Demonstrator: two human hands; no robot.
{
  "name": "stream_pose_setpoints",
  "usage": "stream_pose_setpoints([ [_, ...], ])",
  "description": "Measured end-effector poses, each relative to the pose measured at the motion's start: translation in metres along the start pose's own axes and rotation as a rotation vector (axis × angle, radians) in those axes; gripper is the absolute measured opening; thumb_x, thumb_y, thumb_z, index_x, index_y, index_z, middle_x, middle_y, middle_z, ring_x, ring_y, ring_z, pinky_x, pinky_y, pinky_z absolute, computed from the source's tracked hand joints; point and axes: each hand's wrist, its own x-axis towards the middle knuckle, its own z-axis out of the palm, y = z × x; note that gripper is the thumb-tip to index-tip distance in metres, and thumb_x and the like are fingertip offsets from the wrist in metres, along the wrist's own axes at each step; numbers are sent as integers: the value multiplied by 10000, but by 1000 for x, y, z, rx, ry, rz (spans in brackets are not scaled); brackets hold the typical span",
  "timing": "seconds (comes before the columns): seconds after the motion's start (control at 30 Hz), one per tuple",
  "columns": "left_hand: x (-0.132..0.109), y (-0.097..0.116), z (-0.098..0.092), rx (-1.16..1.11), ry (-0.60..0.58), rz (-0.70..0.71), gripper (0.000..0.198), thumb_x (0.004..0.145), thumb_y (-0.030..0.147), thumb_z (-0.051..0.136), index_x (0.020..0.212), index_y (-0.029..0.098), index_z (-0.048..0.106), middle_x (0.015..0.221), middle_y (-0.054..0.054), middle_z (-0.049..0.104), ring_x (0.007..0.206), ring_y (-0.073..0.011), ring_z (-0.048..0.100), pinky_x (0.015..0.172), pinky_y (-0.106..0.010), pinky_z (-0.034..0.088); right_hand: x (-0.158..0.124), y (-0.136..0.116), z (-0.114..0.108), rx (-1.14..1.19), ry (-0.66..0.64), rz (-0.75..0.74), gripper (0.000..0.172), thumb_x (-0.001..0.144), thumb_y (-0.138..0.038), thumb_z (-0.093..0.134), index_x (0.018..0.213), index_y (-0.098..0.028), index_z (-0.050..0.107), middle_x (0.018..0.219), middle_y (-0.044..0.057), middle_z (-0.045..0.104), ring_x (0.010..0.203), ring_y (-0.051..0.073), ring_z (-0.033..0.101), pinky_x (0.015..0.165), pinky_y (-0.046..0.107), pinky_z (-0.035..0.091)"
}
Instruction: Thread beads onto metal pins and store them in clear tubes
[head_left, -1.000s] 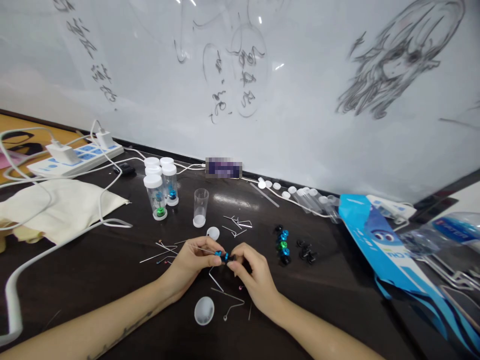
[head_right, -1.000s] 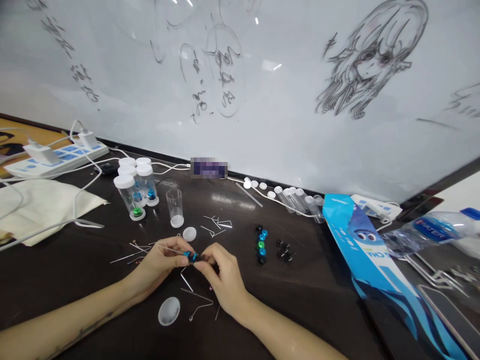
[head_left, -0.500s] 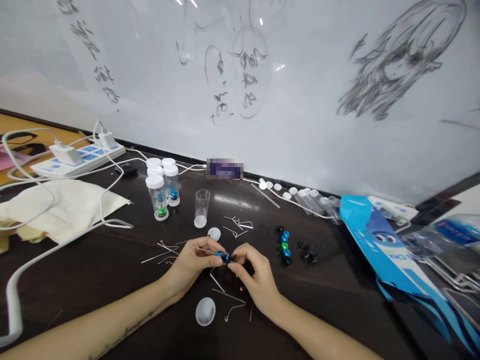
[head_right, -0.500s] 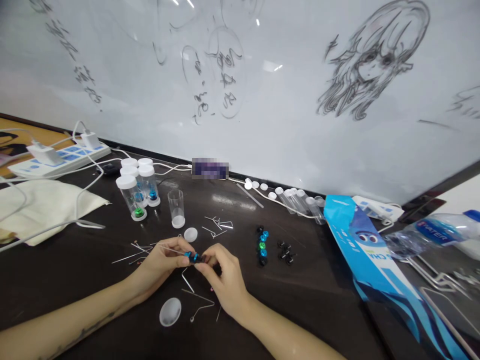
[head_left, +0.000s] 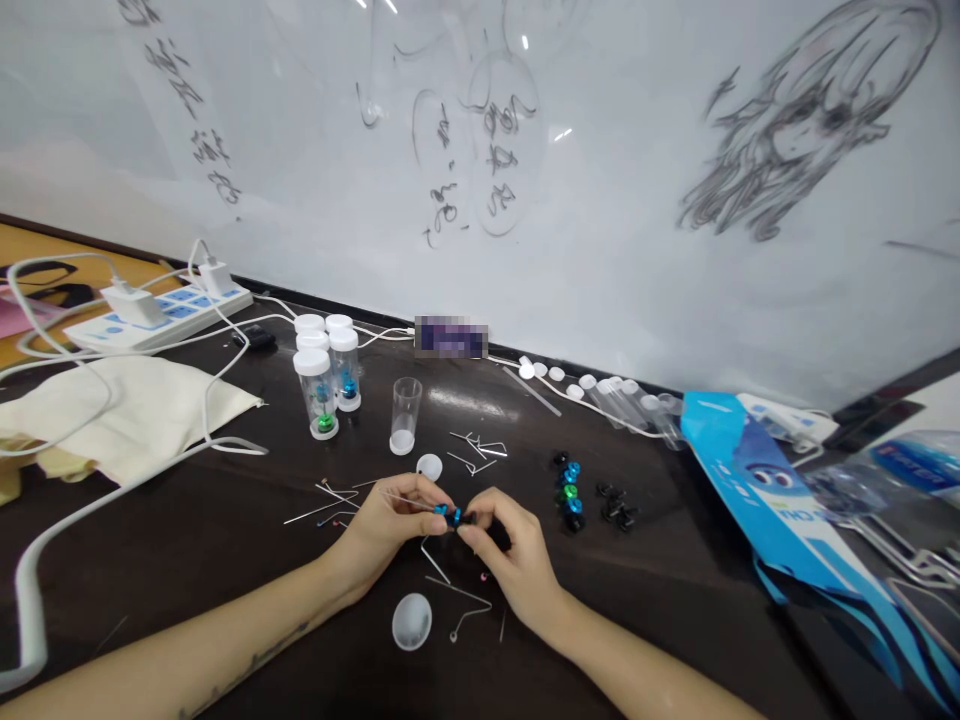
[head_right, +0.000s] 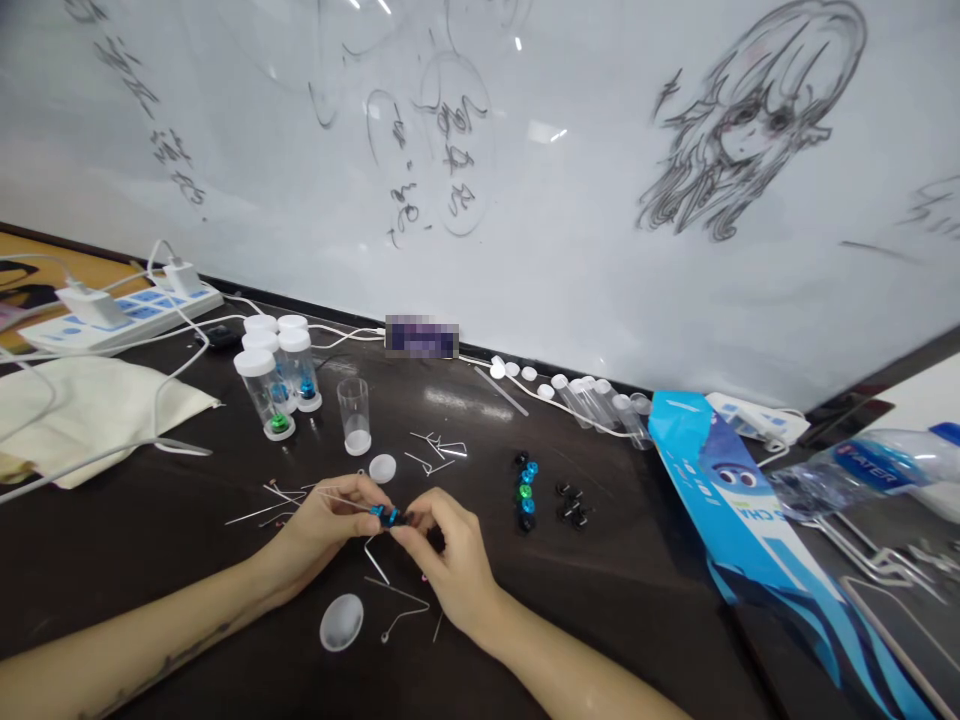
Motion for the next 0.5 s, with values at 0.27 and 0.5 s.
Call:
stream_pose_setpoints([
  [0.27,0,1,-1,6,-10,-18,152,611,175,844,722,148,744,675,-22,726,631,-129,607,644,-233,446,0,4,1,26,14,1,135,878,-313,645,815,-204,597,725,-20,565,678,142,543,650,256,420],
  [0.5,0,-1,-1,35,-8,4,159,596,160,848,717,152,744,670,-18,711,630,-136,601,643,-245,454,-1,1,-2,-23,-46,43,262,944,-337,538,725,-196,570,651,-27,540,633,134,529,619,251,403],
])
